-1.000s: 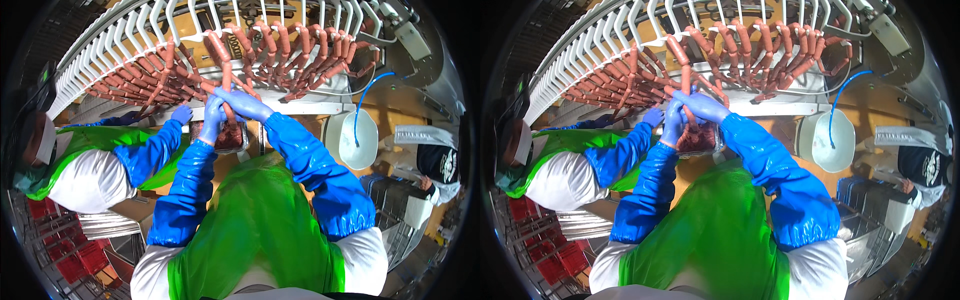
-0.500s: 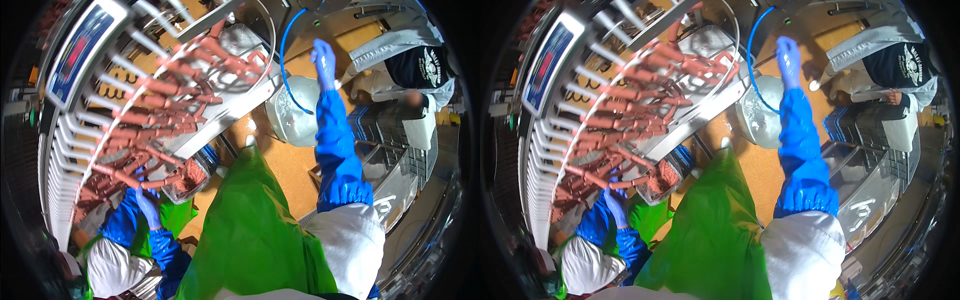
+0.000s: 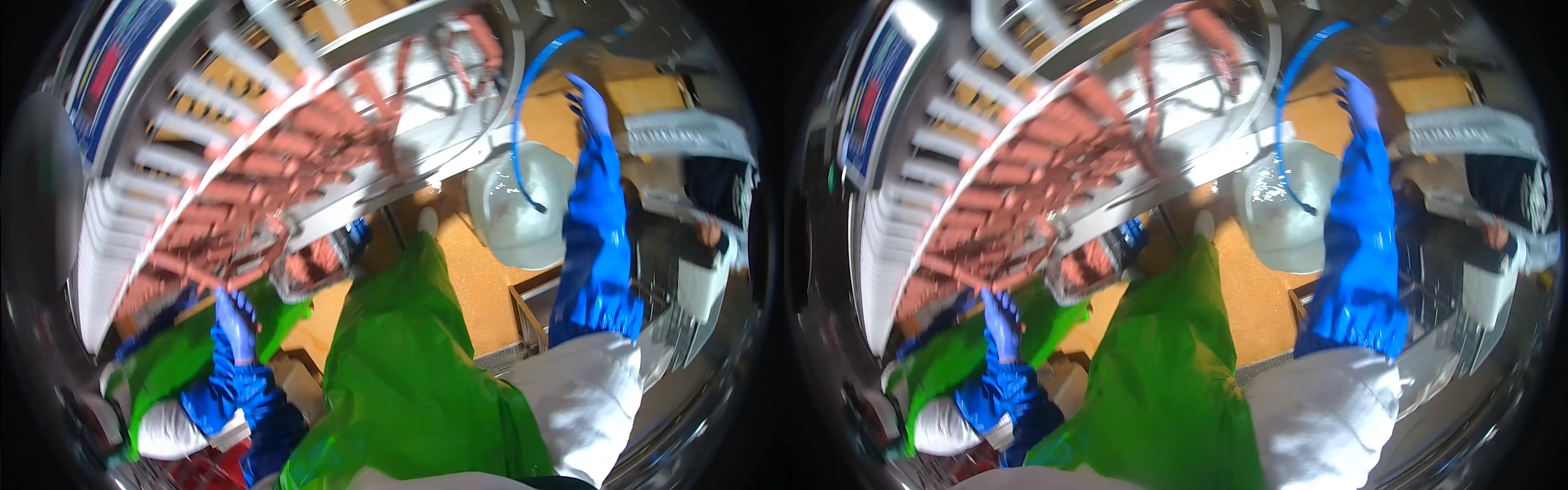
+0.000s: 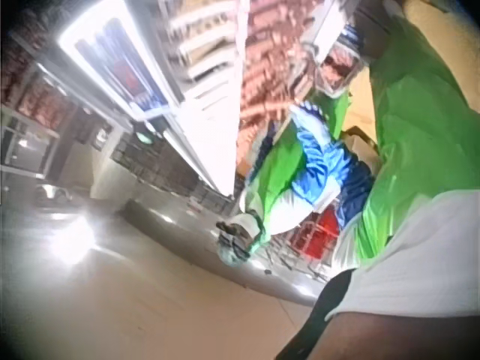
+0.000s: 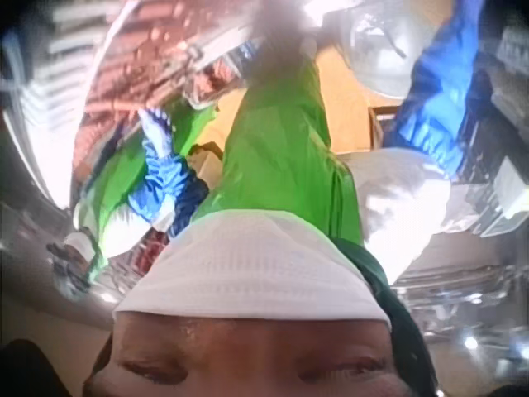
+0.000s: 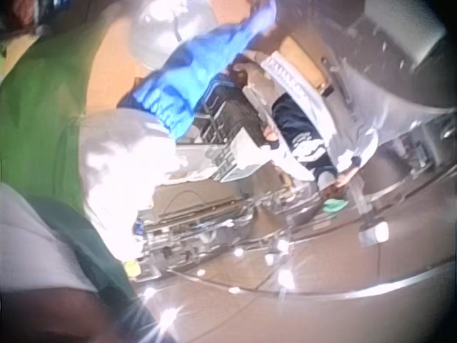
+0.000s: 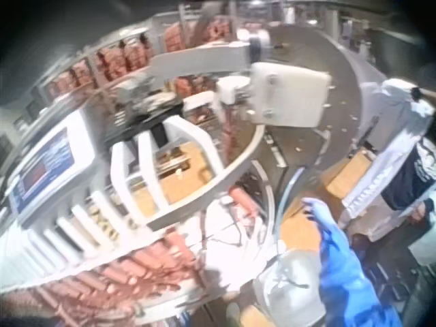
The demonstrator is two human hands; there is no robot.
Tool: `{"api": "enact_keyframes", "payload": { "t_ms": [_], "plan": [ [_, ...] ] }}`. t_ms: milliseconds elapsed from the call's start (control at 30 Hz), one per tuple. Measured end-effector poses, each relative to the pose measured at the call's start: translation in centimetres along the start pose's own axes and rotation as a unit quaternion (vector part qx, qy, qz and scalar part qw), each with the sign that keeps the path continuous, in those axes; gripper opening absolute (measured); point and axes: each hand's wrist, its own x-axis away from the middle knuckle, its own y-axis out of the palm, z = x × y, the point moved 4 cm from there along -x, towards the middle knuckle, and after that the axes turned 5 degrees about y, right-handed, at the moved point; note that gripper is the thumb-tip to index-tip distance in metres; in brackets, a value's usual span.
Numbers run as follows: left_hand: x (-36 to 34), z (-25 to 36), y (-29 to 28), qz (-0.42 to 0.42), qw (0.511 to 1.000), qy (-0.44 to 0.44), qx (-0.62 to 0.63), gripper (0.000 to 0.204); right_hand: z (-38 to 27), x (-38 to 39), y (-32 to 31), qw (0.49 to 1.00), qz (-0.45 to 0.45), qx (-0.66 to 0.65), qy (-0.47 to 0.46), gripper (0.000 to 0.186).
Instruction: The person operates a sausage-making machine, filling casings with ground meat and arranging the resulting links on a conveyor rack. They repeatedly tie off sections of the casing and place the formed sausages onto the moving rack.
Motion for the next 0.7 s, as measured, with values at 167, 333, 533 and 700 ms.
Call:
{"api": "enact_keyframes", "payload": {
  "t_ms": [167, 333, 533, 700],
  "plan": [
    [0.2, 1.1, -3.8, -0.172, 0.969, -0.038, 0.176, 0.044, 1.7, 21.4, 15.5, 0.943, -0.265, -0.195, -0.048, 0.029],
    [-0.6, 1.8, -6.8, -0.261, 0.940, 0.040, 0.218, 0.036, -4.7, 48.9, 42.0, 0.835, -0.511, 0.124, -0.164, 0.035],
    [-1.9, 2.4, -10.8, -0.308, 0.937, 0.046, 0.159, 0.020, -6.8, 60.1, 62.5, 0.755, -0.530, 0.296, -0.248, 0.052],
    [-4.2, 0.8, -13.2, -0.310, 0.911, -0.040, 0.269, 0.021, -3.6, 61.1, 66.4, 0.800, -0.488, 0.272, -0.219, 0.036]
  ]
}}
